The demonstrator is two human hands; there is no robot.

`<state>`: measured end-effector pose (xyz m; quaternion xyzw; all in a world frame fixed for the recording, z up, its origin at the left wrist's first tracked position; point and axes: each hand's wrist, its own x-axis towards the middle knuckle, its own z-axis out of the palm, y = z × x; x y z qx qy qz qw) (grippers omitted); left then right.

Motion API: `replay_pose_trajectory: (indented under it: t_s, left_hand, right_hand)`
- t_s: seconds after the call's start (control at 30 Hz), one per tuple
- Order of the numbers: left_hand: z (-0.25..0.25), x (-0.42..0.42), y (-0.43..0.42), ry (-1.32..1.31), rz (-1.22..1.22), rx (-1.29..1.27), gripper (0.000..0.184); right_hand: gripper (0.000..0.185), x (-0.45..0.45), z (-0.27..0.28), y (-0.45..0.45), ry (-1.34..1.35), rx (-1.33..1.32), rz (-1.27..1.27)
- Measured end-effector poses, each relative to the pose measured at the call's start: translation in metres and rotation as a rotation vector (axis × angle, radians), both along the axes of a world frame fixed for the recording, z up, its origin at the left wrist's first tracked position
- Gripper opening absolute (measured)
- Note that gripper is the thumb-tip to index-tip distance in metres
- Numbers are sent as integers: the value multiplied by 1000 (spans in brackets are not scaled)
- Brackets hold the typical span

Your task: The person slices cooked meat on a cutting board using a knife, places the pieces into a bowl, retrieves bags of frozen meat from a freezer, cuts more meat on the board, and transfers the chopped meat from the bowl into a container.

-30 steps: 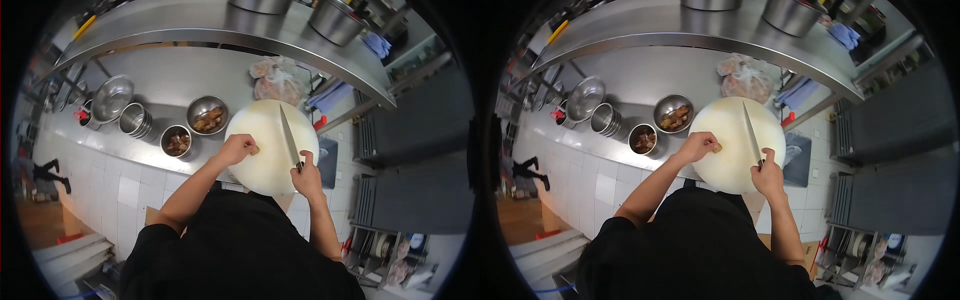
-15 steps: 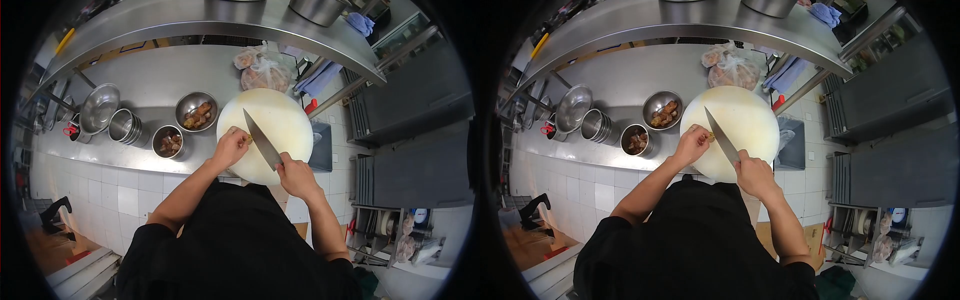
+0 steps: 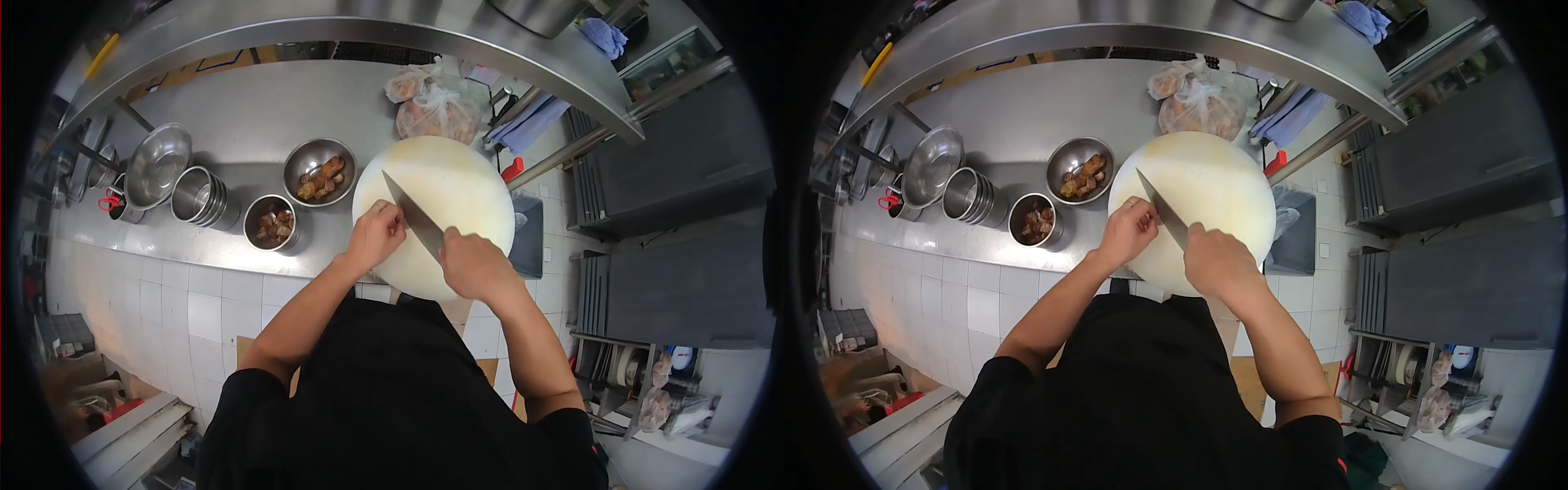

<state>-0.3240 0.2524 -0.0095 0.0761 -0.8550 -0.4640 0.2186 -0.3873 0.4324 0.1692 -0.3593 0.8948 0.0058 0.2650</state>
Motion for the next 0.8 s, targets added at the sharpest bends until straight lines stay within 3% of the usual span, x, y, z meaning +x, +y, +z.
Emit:
replay_pose_trajectory:
  t_s: [0.3, 0.37, 0.4, 0.47, 0.5, 0.57, 0.6, 0.67, 0.73, 0.8]
  left_hand:
    - [5, 3, -4, -51, 8, 29, 18]
    - [13, 4, -2, -205, 44, 37, 21]
    - [20, 2, 1, -205, 52, 36, 21]
    - [32, -4, 15, -70, 50, -269, 25]
    - [26, -14, 20, -78, 62, -277, 25]
    - [7, -29, 17, -290, -115, -416, 28]
    - [8, -17, -2, -313, -72, -437, 28]
    - [11, -9, -15, -264, 49, -232, 27]
    - [23, 26, -54, -145, 248, -265, 24]
    - [37, 57, -94, -247, 406, -253, 23]
  right_hand:
    - [23, -4, -70, 35, -13, -234, -148]
    - [22, -7, -73, 65, -314, -481, -425]
    - [22, -5, -70, 75, -317, -481, -417]
    - [19, 2, -65, 92, -417, -691, -719]
    - [19, 1, -70, 100, -430, -693, -708]
    - [17, -4, -89, 113, -408, -692, -772]
    - [17, -2, -100, 111, -466, -717, -810]
    - [19, 3, -116, 126, -494, -721, -877]
    - [19, 8, -125, 130, -517, -746, -900]
    - [20, 12, -120, 126, -529, -732, -964]
